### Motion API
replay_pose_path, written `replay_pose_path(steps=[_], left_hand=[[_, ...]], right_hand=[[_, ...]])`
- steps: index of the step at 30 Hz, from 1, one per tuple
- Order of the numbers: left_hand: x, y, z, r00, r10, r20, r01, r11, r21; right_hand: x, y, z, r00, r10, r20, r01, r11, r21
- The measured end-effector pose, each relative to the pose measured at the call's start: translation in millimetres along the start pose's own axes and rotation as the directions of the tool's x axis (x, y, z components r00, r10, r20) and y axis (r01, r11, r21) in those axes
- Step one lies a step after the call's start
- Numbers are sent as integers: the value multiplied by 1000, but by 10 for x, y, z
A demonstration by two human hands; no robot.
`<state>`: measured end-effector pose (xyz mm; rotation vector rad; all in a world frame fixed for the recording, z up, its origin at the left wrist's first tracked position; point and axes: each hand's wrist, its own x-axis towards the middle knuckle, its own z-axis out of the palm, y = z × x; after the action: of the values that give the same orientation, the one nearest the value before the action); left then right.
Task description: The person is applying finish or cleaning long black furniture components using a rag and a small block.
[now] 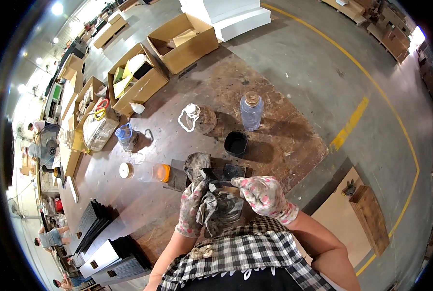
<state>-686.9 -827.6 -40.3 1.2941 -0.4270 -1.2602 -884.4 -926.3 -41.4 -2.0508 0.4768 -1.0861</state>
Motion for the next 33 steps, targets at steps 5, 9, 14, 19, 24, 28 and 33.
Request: replay_pose_path(steps=[5, 9, 14, 19, 24, 28, 33], left_hand=[[-19, 64, 11, 989, -149, 1, 148, 982, -118], [-25, 62, -40, 981, -145, 130, 166, 971, -172], [20, -24, -61, 979, -63, 193, 114, 958, -264], [49, 4, -140, 985, 20, 170, 38, 942, -335], [73, 32, -139, 990, 72, 119, -87, 989, 121], [54, 38, -38, 999, 36, 24, -36, 999, -4], [9, 105, -30, 995, -102, 7, 102, 987, -125]], right_hand=[[46, 54, 33, 995, -98, -25, 92, 976, -196], [62, 6, 73, 914, 391, -107, -351, 895, 274], [106, -32, 83, 632, 755, 176, -603, 336, 724], [190, -35, -86, 342, 895, 287, -844, 157, 513], [201, -138, -190, 570, 781, 257, -725, 331, 603], [179, -159, -80, 878, 462, 127, -474, 798, 373], [170, -41, 28, 985, 171, 10, -171, 978, 120]])
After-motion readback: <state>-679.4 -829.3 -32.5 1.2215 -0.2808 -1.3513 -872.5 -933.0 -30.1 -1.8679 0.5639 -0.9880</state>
